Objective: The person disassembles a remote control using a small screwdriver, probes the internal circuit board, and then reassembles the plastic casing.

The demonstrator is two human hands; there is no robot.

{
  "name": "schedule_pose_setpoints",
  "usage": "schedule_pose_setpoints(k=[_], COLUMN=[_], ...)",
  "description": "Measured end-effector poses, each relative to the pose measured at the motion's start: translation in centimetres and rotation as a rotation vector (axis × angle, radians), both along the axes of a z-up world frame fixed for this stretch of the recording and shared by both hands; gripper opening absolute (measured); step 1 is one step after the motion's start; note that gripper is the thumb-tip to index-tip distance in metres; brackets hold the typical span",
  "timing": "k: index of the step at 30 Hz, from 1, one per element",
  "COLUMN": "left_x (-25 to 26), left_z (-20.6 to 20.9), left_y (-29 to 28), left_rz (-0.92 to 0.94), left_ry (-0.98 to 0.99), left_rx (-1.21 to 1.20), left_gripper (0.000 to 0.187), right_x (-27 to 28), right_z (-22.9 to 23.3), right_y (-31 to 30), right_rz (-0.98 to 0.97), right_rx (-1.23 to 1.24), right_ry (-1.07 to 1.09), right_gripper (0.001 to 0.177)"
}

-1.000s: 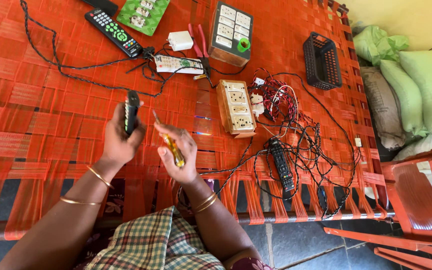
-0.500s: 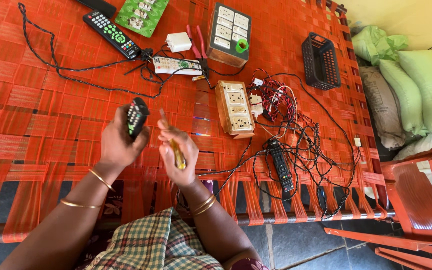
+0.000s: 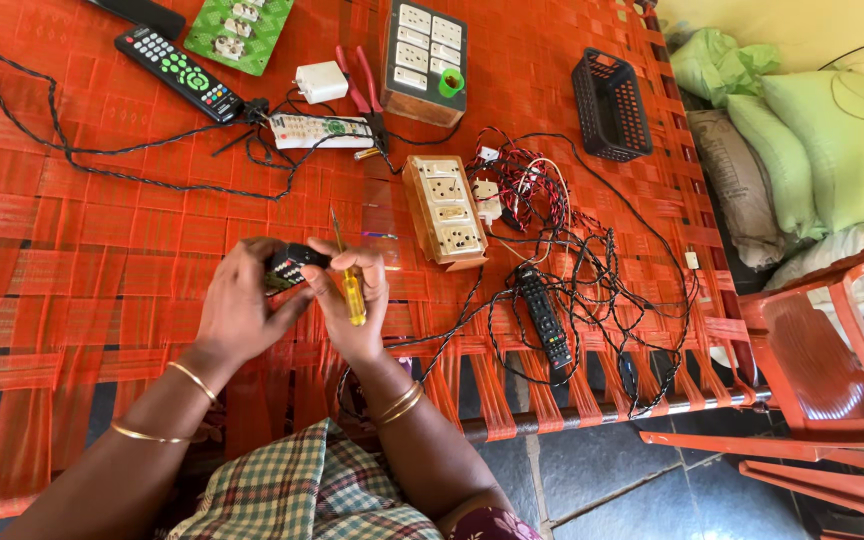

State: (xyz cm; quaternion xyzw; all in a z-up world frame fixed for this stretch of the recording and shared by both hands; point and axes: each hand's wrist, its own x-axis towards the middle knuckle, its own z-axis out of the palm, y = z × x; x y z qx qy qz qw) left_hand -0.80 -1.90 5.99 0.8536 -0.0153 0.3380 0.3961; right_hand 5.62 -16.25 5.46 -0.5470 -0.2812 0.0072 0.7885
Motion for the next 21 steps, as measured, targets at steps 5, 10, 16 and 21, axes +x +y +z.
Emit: schedule_pose_setpoints(k=[5,10,16,21], left_x=[-1.3,-1.9,-1.6,-1.3], left_z=[1.0,1.1,0.6,0.4], left_y=[0.4,0.6,0.9,1.6], left_rz=[-0.128,-0.142,-0.119,-0.177], left_ry=[-0.115,-0.137,-0.189,-0.209], left_rx=[-0.288,-0.375,-0.253,-0.252], left_gripper=[0.043,0.032,0.022,0.033], right_x=[0.3,-0.1,-0.5,-0.4], right_z=[0.5,0.6,1.5,2.1], right_y=[-0.4,-0.6,-0.9,-1.0], right_rz=[-0.044,0.036,0.034,0.081], right_rx=[-0.153,-0.143,-0.123,-0.150], right_ry=[-0.194,-0.233,-0.317,-0.300], right_gripper=[0.039,0.042,0.044,0.044])
